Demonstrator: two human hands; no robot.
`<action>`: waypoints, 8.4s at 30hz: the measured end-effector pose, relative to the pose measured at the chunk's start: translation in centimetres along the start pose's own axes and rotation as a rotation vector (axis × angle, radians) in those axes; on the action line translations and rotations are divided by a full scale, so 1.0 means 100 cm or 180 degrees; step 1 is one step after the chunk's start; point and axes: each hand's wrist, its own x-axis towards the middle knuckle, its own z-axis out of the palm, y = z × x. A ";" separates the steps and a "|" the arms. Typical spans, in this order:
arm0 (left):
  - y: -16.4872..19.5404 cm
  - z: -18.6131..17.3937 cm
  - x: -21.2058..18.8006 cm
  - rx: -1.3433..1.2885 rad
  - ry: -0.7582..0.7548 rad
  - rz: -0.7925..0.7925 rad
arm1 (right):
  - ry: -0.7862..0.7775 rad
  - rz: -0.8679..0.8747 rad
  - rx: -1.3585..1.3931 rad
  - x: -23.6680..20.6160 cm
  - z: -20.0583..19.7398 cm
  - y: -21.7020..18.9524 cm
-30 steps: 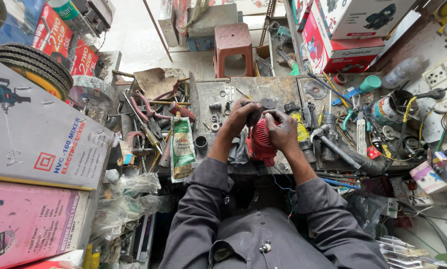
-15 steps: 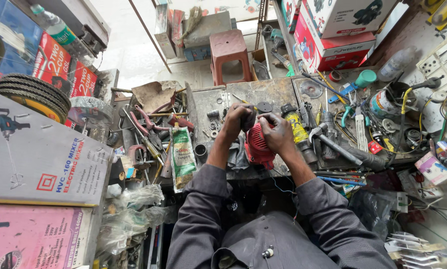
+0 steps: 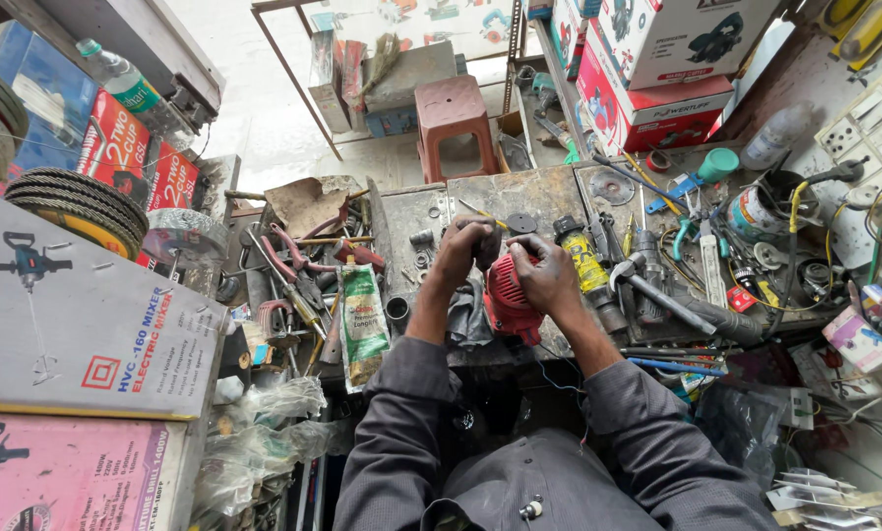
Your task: The person handles a disassembled small electric motor on a cluttered workbench, fitting the armature into its housing and applying grease from a sachet. They then place the red motor body onto the housing, align it, and work on fastening the two halves together by hand.
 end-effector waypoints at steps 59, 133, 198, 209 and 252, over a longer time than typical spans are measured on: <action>-0.010 0.012 0.002 0.0137 0.0508 -0.0046 | -0.0001 -0.0016 0.0010 0.002 -0.001 0.000; -0.029 0.048 -0.001 0.0957 0.1888 0.0956 | 0.0042 -0.0115 0.0118 0.004 0.001 0.007; -0.012 -0.001 -0.003 0.0427 0.0118 -0.0312 | -0.0057 -0.0149 0.0025 0.002 0.001 0.004; -0.043 0.066 -0.023 0.1784 0.2553 0.1333 | -0.0079 -0.0108 0.0168 0.003 0.000 0.006; 0.006 0.049 -0.074 0.0659 0.1747 0.1026 | -0.0106 -0.0315 0.0243 0.003 0.006 0.025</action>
